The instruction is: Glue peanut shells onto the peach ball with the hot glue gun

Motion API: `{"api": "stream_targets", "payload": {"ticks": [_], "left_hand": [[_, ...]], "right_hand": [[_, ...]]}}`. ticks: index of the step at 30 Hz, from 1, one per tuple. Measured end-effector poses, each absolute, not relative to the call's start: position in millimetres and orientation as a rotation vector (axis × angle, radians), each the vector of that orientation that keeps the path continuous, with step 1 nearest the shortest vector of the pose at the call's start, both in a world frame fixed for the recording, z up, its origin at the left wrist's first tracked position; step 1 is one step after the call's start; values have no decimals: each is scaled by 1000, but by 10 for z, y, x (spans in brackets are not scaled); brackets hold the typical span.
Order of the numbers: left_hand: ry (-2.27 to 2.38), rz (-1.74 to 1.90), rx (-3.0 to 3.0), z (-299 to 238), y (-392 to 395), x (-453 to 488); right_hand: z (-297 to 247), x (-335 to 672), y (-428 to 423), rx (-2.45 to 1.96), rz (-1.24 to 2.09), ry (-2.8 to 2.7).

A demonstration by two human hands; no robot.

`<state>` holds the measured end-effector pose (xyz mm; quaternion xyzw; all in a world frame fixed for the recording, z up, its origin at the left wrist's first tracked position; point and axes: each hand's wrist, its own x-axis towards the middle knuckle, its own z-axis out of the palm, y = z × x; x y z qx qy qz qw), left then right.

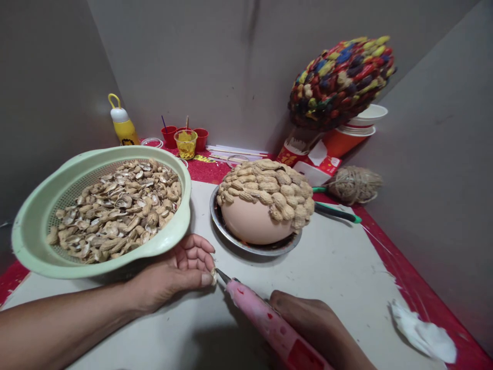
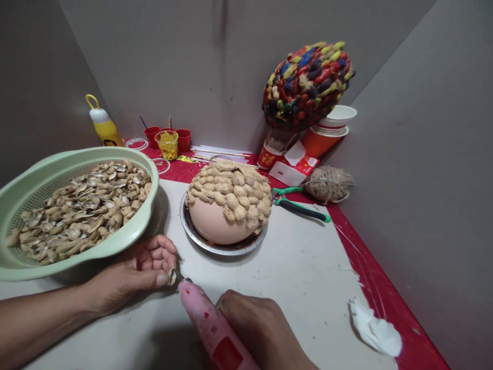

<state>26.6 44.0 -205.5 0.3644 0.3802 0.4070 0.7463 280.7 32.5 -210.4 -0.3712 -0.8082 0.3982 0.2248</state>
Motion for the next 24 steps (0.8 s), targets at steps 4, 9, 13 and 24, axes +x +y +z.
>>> {"api": "stream_targets", "payload": {"ticks": [4,9,13,24], "left_hand": [[828,892,804,-2053,438,260],[825,906,801,-2064,441,257],[827,910,793,-2055,444,261],[841,914,801,-2061,436,253]], "right_hand": [[-2098,2799,324,-991,1040,-2241],[-2109,2798,317,-1023,969,-2276],[-2089,2802,318,-1016,990,-2279],[-2120,2824,336,-978,994,-2304]]}}
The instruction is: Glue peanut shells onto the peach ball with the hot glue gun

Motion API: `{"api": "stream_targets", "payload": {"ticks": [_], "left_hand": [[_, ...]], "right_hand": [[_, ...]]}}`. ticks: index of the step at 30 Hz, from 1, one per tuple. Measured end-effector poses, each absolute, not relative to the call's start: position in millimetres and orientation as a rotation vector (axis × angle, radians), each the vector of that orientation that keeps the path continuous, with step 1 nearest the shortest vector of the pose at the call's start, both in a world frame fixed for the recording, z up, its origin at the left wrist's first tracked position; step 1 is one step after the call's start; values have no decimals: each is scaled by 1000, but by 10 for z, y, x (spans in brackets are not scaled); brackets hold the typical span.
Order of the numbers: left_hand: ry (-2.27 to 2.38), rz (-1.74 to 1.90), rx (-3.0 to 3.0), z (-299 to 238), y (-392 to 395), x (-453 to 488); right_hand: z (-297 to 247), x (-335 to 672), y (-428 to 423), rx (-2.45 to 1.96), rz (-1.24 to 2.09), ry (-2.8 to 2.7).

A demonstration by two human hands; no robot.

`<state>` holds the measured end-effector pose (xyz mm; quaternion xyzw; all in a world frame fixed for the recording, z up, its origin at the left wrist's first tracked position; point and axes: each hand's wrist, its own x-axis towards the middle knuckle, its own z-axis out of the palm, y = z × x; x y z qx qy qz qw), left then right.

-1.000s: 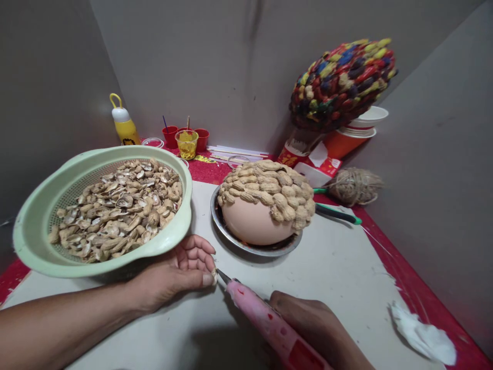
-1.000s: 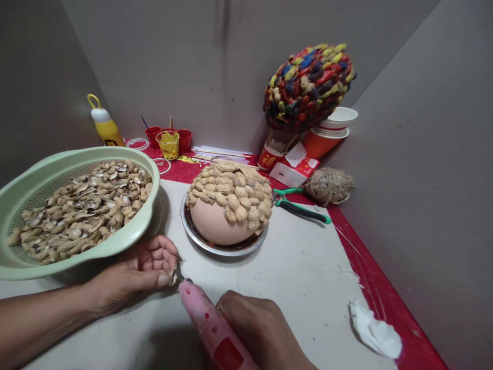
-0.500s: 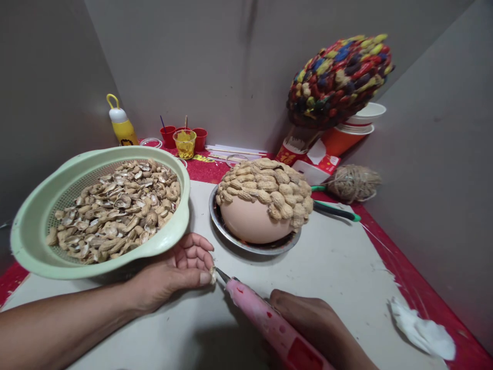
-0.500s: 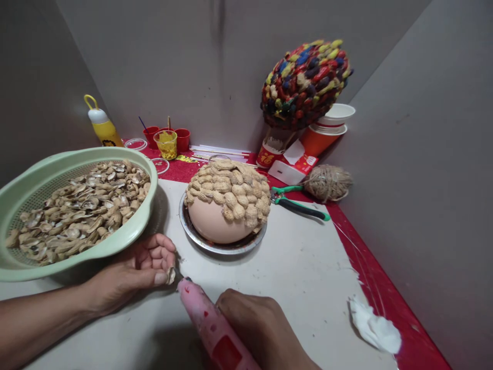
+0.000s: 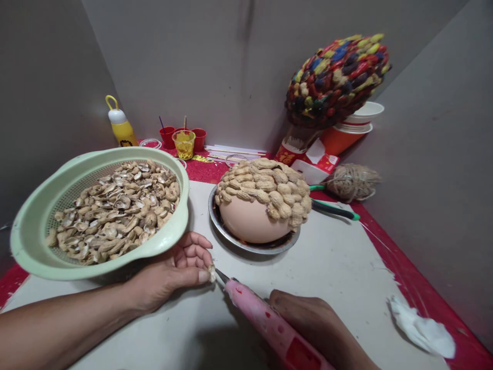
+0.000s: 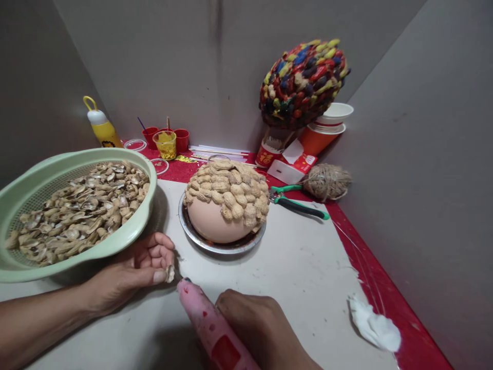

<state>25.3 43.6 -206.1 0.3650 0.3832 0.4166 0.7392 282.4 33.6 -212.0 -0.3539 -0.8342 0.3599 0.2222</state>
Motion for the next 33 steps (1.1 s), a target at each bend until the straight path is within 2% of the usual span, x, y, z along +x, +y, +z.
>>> {"api": "stream_targets", "payload": {"ticks": [33], "left_hand": [[816,993,746,-2043,460,275]], "right_hand": [[-2199,2841,306,-1105,1050,-2266]]}}
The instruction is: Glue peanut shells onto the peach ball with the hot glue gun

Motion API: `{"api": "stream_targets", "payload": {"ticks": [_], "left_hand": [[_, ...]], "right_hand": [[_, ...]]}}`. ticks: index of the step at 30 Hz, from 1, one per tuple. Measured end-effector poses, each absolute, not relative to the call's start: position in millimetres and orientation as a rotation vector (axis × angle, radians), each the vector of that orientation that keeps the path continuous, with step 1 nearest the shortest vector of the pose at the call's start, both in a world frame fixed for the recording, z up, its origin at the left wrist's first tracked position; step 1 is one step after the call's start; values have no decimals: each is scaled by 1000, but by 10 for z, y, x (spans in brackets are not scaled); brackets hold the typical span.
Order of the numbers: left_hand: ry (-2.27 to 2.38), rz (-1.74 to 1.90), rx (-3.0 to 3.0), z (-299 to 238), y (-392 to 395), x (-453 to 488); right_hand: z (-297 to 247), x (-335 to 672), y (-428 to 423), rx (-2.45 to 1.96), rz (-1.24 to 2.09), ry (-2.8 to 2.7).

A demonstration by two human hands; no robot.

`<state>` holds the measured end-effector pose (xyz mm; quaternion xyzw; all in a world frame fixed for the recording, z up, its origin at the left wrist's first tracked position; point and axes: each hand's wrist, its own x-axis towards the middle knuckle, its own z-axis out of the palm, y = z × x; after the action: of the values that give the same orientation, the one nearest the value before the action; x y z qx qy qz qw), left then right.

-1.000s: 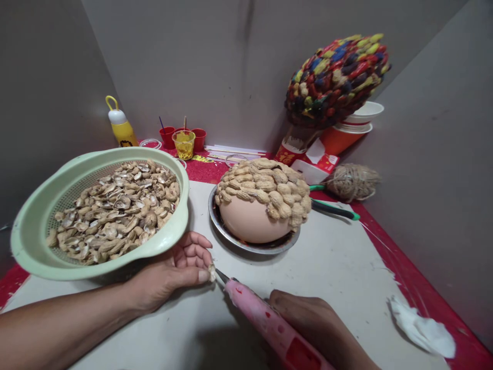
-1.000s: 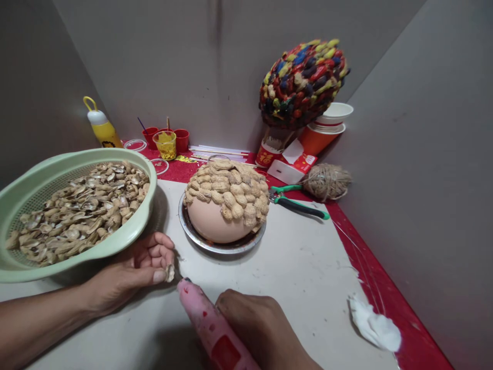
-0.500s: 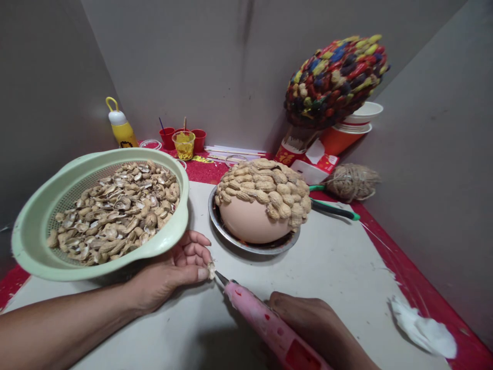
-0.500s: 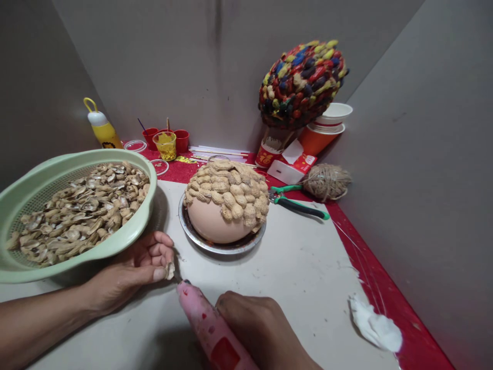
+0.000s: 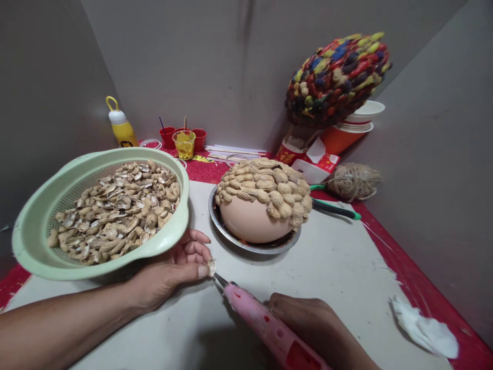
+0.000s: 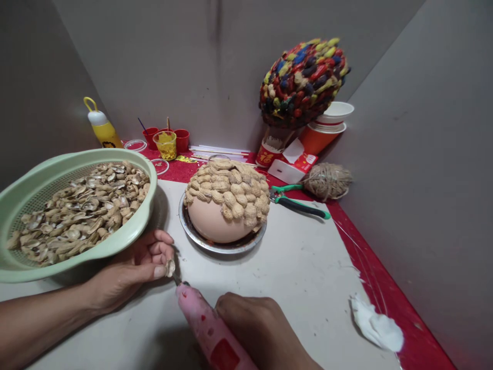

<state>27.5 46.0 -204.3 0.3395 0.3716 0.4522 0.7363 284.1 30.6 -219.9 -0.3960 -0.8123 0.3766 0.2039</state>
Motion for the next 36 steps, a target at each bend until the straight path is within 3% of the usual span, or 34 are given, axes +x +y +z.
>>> {"api": "stream_targets", "payload": {"ticks": [36], "left_hand": [[846,908,870,-2103,468,286]], "right_hand": [[-2119,2793,293,-1106,1081,-2239]]}}
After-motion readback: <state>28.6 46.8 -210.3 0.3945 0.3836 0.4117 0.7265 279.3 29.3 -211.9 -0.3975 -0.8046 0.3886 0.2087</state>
